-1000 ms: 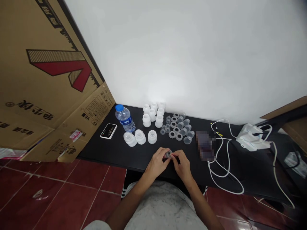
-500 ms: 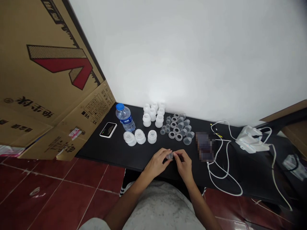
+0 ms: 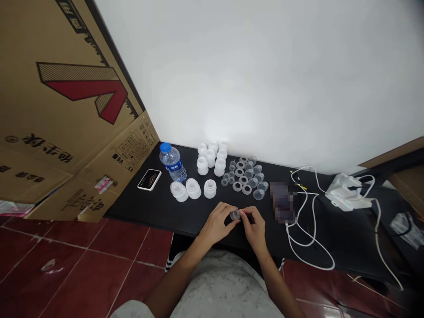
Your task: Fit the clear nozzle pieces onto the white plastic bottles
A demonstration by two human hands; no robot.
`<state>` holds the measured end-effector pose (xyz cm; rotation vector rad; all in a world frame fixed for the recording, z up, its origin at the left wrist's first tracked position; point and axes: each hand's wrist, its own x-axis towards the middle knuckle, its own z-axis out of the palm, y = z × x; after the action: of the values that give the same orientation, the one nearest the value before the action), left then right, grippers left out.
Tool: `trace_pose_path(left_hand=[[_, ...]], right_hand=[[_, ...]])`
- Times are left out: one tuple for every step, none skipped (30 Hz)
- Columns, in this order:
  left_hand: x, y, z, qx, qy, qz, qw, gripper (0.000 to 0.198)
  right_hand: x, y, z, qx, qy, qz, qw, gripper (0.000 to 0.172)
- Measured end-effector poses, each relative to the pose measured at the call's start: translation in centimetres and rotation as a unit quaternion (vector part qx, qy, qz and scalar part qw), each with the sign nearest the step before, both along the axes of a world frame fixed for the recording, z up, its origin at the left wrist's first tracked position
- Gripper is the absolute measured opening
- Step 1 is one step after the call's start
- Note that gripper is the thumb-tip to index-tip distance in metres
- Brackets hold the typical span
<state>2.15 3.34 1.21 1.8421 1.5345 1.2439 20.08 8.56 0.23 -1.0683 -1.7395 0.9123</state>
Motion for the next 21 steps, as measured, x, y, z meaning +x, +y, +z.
trace_pose_path(left_hand=[[0.0,0.0,0.0,0.008,0.003,-0.008,1.0,0.034],[-0.1,0.0,0.0,0.016,0.007,-0.013,1.0,0.036],[0.0,-0.1,0.0,0.025,0.013,-0.016,0.999,0.037],[0.0,-0.1,0.0,0.032,0.021,-0.014,0.999,0.038],[0.0,-0.2,0.0,0.037,0.031,-0.01,0.999,0.038],[0.0,-0.2,0.1,0.039,0.041,-0.004,0.998,0.038],[0.1,-0.3,0.1,0.039,0.049,0.002,0.998,0.038],[0.1,-0.4,0.2,0.036,0.056,0.011,0.998,0.04],[0.2,-0.5,0.2,0.03,0.058,0.021,0.998,0.042],[0.2,-0.5,0.3,0.025,0.057,0.033,0.998,0.045],[0.2,-0.6,0.2,0.02,0.051,0.047,0.997,0.046],[0.3,-0.6,0.2,0.016,0.043,0.061,0.997,0.046],[0.3,-0.6,0.2,0.014,0.034,0.072,0.997,0.042],[0.3,-0.6,0.3,0.018,0.025,0.081,0.996,0.037],[0.4,-0.5,0.5,0.025,0.018,0.087,0.996,0.032],[0.5,-0.4,0.8,0.032,0.014,0.091,0.995,0.029],[0.5,-0.1,1.3,0.04,0.016,0.095,0.995,0.028],[0.6,0.3,2.0,0.042,0.02,0.099,0.994,0.029],[0.7,0.8,2.8,0.033,0.034,0.101,0.994,0.031],[0.8,1.4,3.8,0.02,0.055,0.108,0.992,0.032],[0.9,2.2,4.9,0.009,0.079,0.119,0.99,0.032]], right_hand=[[0.0,0.1,-0.1,-0.013,0.008,-0.004,1.0,0.018],[0.1,0.1,-0.1,-0.024,0.015,-0.006,1.0,0.018],[0.1,0.2,-0.1,-0.031,0.02,-0.006,0.999,0.019],[0.0,0.2,-0.1,-0.035,0.023,-0.005,0.999,0.02],[0.0,0.2,0.0,-0.036,0.024,-0.004,0.999,0.02],[0.0,0.2,0.0,-0.034,0.022,-0.002,0.999,0.02],[-0.1,0.2,0.1,-0.03,0.021,-0.001,0.999,0.02],[-0.1,0.2,0.1,-0.027,0.021,0.0,0.999,0.02],[-0.1,0.2,0.1,-0.026,0.024,-0.001,0.999,0.02],[-0.1,0.3,0.1,-0.029,0.031,-0.007,0.999,0.02],[0.0,0.3,0.0,-0.036,0.042,-0.02,0.998,0.021],[0.0,0.4,-0.1,-0.046,0.056,-0.038,0.997,0.022],[0.1,0.5,-0.1,-0.059,0.071,-0.059,0.994,0.023],[0.2,0.6,-0.2,-0.072,0.086,-0.08,0.991,0.024],[0.2,0.7,-0.3,-0.084,0.1,-0.097,0.987,0.026],[0.2,0.8,-0.3,-0.092,0.111,-0.108,0.984,0.027],[0.2,0.9,-0.2,-0.097,0.121,-0.112,0.981,0.028],[0.2,1.0,-0.2,-0.1,0.129,-0.112,0.98,0.029],[0.2,1.0,-0.1,-0.101,0.136,-0.109,0.979,0.03],[0.1,1.1,0.0,-0.102,0.141,-0.106,0.979,0.031],[0.1,1.1,0.1,-0.102,0.146,-0.103,0.979,0.031]])
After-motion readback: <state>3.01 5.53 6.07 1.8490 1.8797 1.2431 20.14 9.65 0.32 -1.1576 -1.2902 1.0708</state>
